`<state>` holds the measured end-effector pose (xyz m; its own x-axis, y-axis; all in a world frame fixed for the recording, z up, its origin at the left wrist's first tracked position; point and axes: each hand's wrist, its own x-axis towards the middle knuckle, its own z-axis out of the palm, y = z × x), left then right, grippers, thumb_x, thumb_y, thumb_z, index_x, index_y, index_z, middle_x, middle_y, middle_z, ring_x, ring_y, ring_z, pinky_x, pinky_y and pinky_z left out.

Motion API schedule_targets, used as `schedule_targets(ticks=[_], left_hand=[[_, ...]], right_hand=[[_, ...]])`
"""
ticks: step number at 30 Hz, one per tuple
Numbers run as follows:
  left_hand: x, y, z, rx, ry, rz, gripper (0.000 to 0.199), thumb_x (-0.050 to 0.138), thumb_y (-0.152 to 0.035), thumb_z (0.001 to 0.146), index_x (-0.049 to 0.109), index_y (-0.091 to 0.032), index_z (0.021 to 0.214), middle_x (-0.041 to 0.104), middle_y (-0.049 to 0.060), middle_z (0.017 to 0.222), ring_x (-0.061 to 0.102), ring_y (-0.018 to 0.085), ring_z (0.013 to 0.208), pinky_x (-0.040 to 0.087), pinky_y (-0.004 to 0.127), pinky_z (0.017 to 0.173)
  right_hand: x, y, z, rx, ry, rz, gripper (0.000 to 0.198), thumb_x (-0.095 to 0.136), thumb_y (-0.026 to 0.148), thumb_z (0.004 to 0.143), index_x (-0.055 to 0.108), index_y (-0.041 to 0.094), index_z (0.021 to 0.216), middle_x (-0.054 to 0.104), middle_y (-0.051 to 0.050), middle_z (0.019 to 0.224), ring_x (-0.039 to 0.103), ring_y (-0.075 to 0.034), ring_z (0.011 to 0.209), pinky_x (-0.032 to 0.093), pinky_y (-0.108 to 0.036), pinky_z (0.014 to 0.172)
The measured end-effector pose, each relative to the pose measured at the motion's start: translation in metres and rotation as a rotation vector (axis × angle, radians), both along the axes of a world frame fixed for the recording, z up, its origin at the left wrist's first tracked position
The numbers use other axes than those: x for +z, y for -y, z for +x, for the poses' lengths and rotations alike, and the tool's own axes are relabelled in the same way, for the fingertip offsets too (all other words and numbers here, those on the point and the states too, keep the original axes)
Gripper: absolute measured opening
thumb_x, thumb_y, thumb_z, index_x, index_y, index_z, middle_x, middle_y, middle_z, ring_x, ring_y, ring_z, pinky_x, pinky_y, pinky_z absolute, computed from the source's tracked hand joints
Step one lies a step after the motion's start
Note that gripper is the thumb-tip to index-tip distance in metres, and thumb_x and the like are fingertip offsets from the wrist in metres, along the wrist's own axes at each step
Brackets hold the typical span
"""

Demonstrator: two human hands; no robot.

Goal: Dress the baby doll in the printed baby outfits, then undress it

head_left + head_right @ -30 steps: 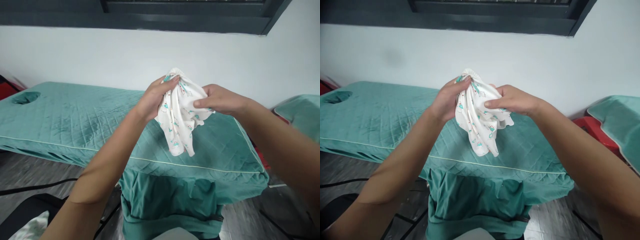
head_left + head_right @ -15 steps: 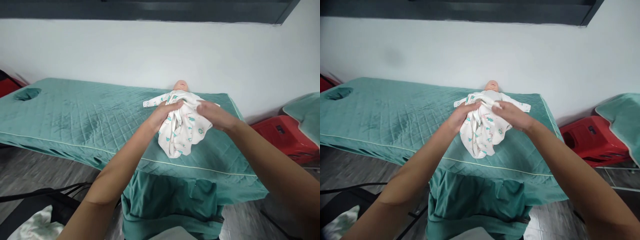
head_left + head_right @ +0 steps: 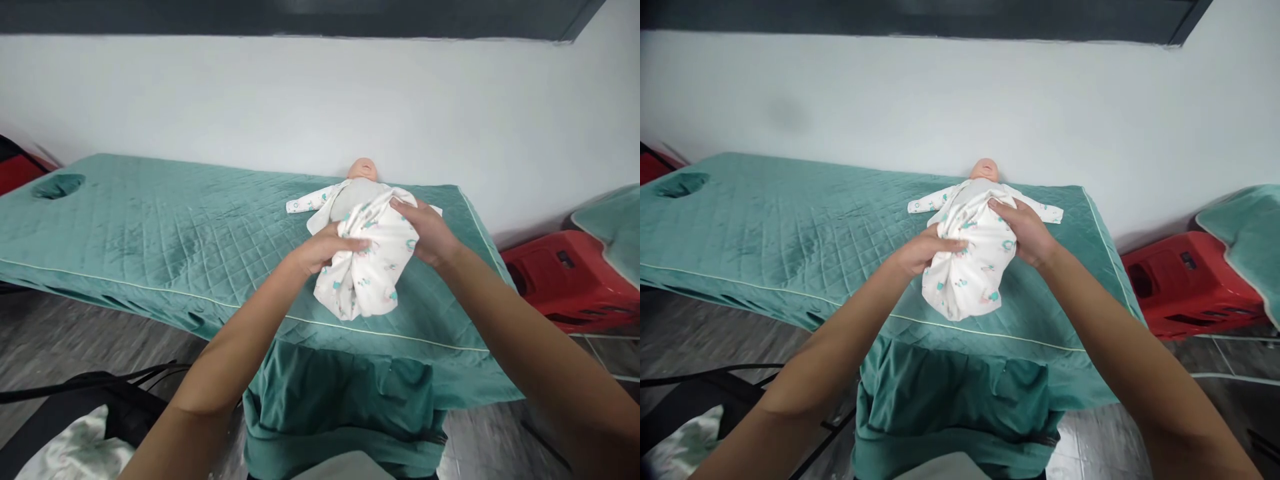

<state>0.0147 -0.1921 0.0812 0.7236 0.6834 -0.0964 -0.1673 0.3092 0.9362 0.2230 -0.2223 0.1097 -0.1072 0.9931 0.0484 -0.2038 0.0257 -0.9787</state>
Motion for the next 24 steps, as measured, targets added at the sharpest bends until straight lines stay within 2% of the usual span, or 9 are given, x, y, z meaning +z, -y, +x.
schedule_targets(ticks=[3, 6, 8, 10, 12, 14, 16, 20, 24], left_hand=[[-0.001, -0.01, 0.008, 0.148, 0.195, -0.012, 0.053, 0.087, -0.035, 0.069, 0.07, -0.014, 0.115, 0.078, 0.012, 0.104, 0.074, 0.029, 0.099, 0.057, 0.038, 0.09], [0.0, -0.014, 0.013, 0.135, 0.231, -0.033, 0.053, 0.086, -0.034, 0.069, 0.07, -0.012, 0.115, 0.078, 0.012, 0.1, 0.074, 0.03, 0.098, 0.057, 0.04, 0.093], [-0.001, -0.011, 0.013, 0.117, 0.208, -0.045, 0.053, 0.086, -0.036, 0.069, 0.07, -0.012, 0.114, 0.078, 0.012, 0.1, 0.075, 0.03, 0.096, 0.057, 0.039, 0.092], [-0.003, -0.005, 0.009, 0.095, 0.146, -0.054, 0.053, 0.087, -0.037, 0.068, 0.071, -0.013, 0.112, 0.078, 0.011, 0.1, 0.075, 0.027, 0.092, 0.057, 0.037, 0.087], [-0.004, 0.003, 0.005, 0.027, 0.044, -0.067, 0.053, 0.089, -0.034, 0.066, 0.072, -0.013, 0.111, 0.078, 0.011, 0.101, 0.074, 0.024, 0.088, 0.057, 0.033, 0.082], [-0.006, 0.009, 0.002, -0.044, -0.033, -0.084, 0.053, 0.091, -0.031, 0.064, 0.073, -0.013, 0.11, 0.078, 0.012, 0.103, 0.073, 0.023, 0.085, 0.056, 0.032, 0.077], [-0.007, 0.012, 0.002, -0.036, -0.035, -0.102, 0.053, 0.091, -0.03, 0.064, 0.072, -0.013, 0.109, 0.078, 0.012, 0.104, 0.073, 0.022, 0.085, 0.055, 0.031, 0.077], [-0.009, 0.013, 0.002, 0.089, 0.017, -0.129, 0.048, 0.089, -0.031, 0.066, 0.073, -0.013, 0.107, 0.079, 0.012, 0.101, 0.074, 0.022, 0.085, 0.056, 0.032, 0.081], [-0.018, 0.011, -0.003, 0.032, -0.155, -0.198, 0.045, 0.09, -0.03, 0.061, 0.075, -0.013, 0.1, 0.079, 0.012, 0.096, 0.074, 0.023, 0.082, 0.058, 0.032, 0.078]], right_hand=[[-0.011, 0.003, 0.005, 0.137, 0.068, -0.117, 0.042, 0.077, 0.058, 0.076, 0.073, 0.022, 0.098, 0.077, -0.007, 0.086, 0.073, -0.027, 0.086, 0.06, -0.037, 0.076], [-0.022, 0.005, 0.008, 0.306, 0.141, -0.194, 0.051, 0.091, 0.048, 0.061, 0.074, 0.018, 0.098, 0.078, -0.007, 0.089, 0.073, -0.027, 0.086, 0.06, -0.037, 0.078], [-0.025, 0.005, 0.006, 0.265, 0.12, -0.152, 0.054, 0.092, 0.044, 0.061, 0.073, 0.019, 0.105, 0.079, -0.008, 0.098, 0.073, -0.027, 0.094, 0.059, -0.039, 0.085], [-0.024, 0.005, 0.0, 0.122, 0.053, -0.068, 0.053, 0.086, 0.049, 0.068, 0.071, 0.021, 0.111, 0.078, -0.007, 0.105, 0.072, -0.027, 0.103, 0.058, -0.039, 0.09], [-0.021, 0.006, -0.006, 0.01, -0.007, -0.013, 0.053, 0.081, 0.055, 0.072, 0.069, 0.024, 0.114, 0.077, -0.006, 0.108, 0.07, -0.027, 0.108, 0.058, -0.04, 0.092], [-0.018, 0.009, -0.01, -0.03, -0.047, -0.012, 0.054, 0.078, 0.057, 0.075, 0.068, 0.025, 0.116, 0.077, -0.006, 0.107, 0.07, -0.027, 0.108, 0.059, -0.04, 0.091], [-0.017, 0.013, -0.01, -0.023, -0.086, -0.047, 0.051, 0.076, 0.055, 0.078, 0.067, 0.024, 0.118, 0.077, -0.006, 0.107, 0.071, -0.027, 0.106, 0.059, -0.041, 0.09], [-0.028, 0.024, -0.002, 0.013, -0.112, -0.172, 0.043, 0.077, 0.048, 0.08, 0.071, 0.02, 0.113, 0.078, -0.009, 0.107, 0.073, -0.028, 0.101, 0.061, -0.039, 0.085], [-0.053, 0.046, 0.003, 0.071, -0.1, -0.353, 0.037, 0.078, 0.042, 0.08, 0.074, 0.019, 0.109, 0.079, -0.01, 0.105, 0.075, -0.026, 0.087, 0.062, -0.035, 0.074]])
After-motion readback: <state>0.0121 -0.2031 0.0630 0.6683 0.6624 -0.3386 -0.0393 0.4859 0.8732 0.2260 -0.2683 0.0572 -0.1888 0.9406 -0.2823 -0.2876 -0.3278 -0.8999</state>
